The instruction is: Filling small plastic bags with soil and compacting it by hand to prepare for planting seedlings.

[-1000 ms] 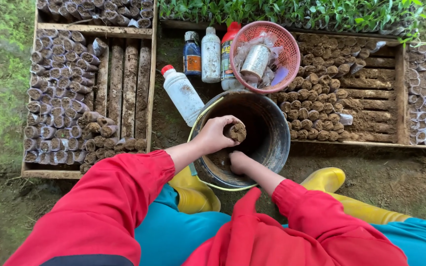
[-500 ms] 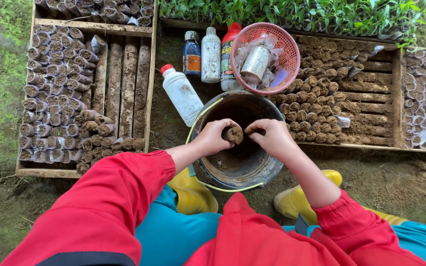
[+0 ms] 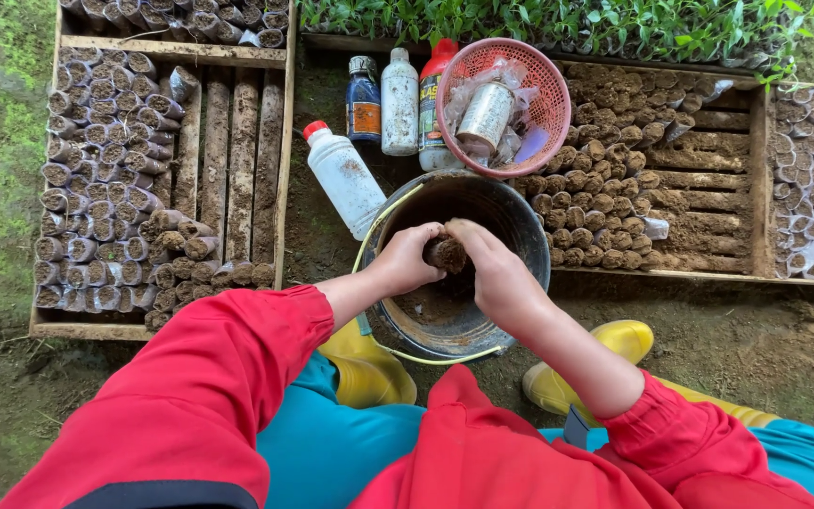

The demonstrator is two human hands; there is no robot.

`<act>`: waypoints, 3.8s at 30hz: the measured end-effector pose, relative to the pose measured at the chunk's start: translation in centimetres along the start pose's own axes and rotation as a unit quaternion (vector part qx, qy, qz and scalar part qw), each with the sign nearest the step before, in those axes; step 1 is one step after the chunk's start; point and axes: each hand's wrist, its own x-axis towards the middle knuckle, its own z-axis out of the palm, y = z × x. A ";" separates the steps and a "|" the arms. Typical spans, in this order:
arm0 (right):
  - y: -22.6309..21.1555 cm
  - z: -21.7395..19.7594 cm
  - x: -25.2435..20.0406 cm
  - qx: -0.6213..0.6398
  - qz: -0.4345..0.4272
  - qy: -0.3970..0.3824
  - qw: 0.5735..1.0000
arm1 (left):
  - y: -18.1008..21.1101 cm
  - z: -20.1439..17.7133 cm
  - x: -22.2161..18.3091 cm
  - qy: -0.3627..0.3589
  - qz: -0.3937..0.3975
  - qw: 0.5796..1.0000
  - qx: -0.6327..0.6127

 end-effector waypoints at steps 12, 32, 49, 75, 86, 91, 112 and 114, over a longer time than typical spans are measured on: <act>1.4 3.5 -1.0 -0.028 -0.025 0.026 0.999 | 1.5 0.2 -0.1 -0.004 -0.034 0.999 -0.005; 4.8 3.0 -3.0 -0.117 -0.004 -0.029 0.993 | 1.3 2.6 0.9 -0.109 -0.072 0.952 -0.275; 15.8 -13.3 -12.9 -0.225 0.140 -0.155 0.952 | 9.5 6.9 2.7 -0.219 0.037 0.967 0.122; 45.3 -8.0 -18.5 -0.010 0.380 -0.131 0.916 | 14.0 19.6 10.5 -0.259 -0.154 0.946 0.116; 45.0 -6.2 -18.1 0.060 0.392 -0.179 0.900 | 13.4 19.4 11.0 -0.254 -0.219 0.938 0.082; 43.8 -9.5 -16.6 0.054 0.407 -0.264 0.873 | 13.5 19.2 11.0 -0.259 -0.211 0.939 0.080; 49.1 -2.7 -13.6 0.199 0.433 0.028 0.879 | 13.0 18.7 11.2 -0.262 -0.218 0.938 0.055; 49.1 -2.4 -13.4 0.194 0.427 0.038 0.882 | 12.8 18.6 11.2 -0.265 -0.215 0.939 0.047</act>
